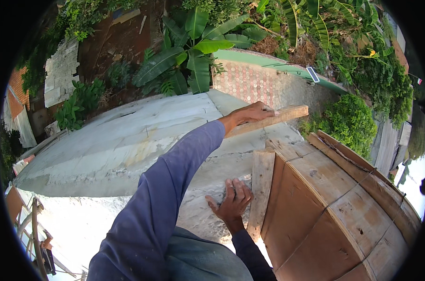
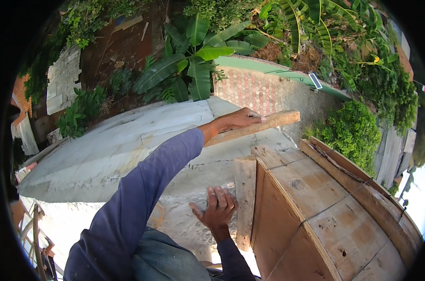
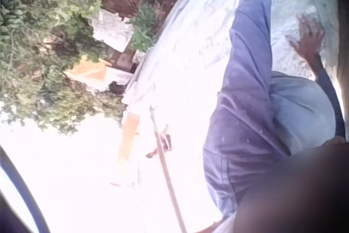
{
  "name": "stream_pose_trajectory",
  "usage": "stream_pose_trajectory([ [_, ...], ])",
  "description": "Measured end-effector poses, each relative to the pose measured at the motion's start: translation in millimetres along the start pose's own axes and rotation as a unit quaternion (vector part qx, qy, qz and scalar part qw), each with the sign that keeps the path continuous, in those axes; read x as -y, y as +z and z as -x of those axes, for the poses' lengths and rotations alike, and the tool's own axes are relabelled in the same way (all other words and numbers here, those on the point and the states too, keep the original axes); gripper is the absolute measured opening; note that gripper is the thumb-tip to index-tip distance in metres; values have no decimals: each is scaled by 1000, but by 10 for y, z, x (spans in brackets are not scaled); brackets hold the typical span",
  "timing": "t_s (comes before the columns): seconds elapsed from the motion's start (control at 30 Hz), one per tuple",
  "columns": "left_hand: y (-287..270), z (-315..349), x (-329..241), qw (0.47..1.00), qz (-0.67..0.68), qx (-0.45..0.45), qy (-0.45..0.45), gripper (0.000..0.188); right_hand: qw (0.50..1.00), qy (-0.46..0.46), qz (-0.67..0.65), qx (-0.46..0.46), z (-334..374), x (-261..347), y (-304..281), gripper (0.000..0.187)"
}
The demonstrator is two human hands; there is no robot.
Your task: The person assembles wooden formwork on a rooftop by hammering nails into wooden planks and supports. They retrieve nails from a bucket, position planks, and use a hammer and crowbar to secure and adjust the structure.
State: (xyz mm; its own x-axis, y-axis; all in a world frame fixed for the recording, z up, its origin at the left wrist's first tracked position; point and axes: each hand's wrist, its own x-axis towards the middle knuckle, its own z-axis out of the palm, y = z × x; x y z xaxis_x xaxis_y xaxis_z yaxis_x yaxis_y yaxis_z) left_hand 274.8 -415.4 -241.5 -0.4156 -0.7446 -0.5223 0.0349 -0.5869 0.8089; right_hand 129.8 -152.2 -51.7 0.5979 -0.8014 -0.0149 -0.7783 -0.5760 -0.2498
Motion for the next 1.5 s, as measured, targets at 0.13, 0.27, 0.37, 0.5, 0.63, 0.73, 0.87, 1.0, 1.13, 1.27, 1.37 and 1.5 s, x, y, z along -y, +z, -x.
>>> stream_pose_trajectory([
  [0.13, 60, 153, 45, 999, 47, -5, 20, 75, 1000, -3, 0, 6, -1, 12, 4, 79],
  [0.27, 377, 248, 44, 995, 72, 63, 12, 78, 1000, 0, 11, 5, 2, 10, -2, 79],
  [0.37, 469, 293, -6, 994, 46, 102, -16, 79, 1000, -3, 10, 14, 6, 12, -10, 82],
  [0.5, 473, 284, -97, 996, 3, 83, -25, 75, 1000, 3, 6, 9, 7, 15, -7, 84],
  [0.63, 507, 262, -89, 996, 23, 88, 0, 76, 1000, 5, 2, 5, 6, 15, -3, 84],
  [0.73, 547, 266, -11, 995, 59, 82, -10, 76, 1000, 5, 6, 7, 3, 20, -9, 85],
  [0.87, 597, 254, 85, 986, 116, 100, -61, 69, 1000, 7, 6, 9, -11, 19, -18, 84],
  [1.0, 640, 244, 163, 987, 127, 85, 45, 56, 1000, 1, 2, 5, -18, 19, -24, 84],
  [1.13, 687, 230, 229, 986, 136, 83, 55, 50, 1000, 2, 6, 5, -20, 24, -21, 83],
  [1.27, 770, 215, 178, 982, 172, 73, 42, 55, 1000, 7, 4, 2, -19, 32, -22, 80],
  [1.37, 767, 193, 48, 990, 119, 70, -10, 65, 1000, 20, -1, -10, -31, 32, -26, 74],
  [1.5, 695, 111, -147, 995, 61, 80, -7, 71, 1000, 23, -10, -12, -41, 36, -39, 72],
])
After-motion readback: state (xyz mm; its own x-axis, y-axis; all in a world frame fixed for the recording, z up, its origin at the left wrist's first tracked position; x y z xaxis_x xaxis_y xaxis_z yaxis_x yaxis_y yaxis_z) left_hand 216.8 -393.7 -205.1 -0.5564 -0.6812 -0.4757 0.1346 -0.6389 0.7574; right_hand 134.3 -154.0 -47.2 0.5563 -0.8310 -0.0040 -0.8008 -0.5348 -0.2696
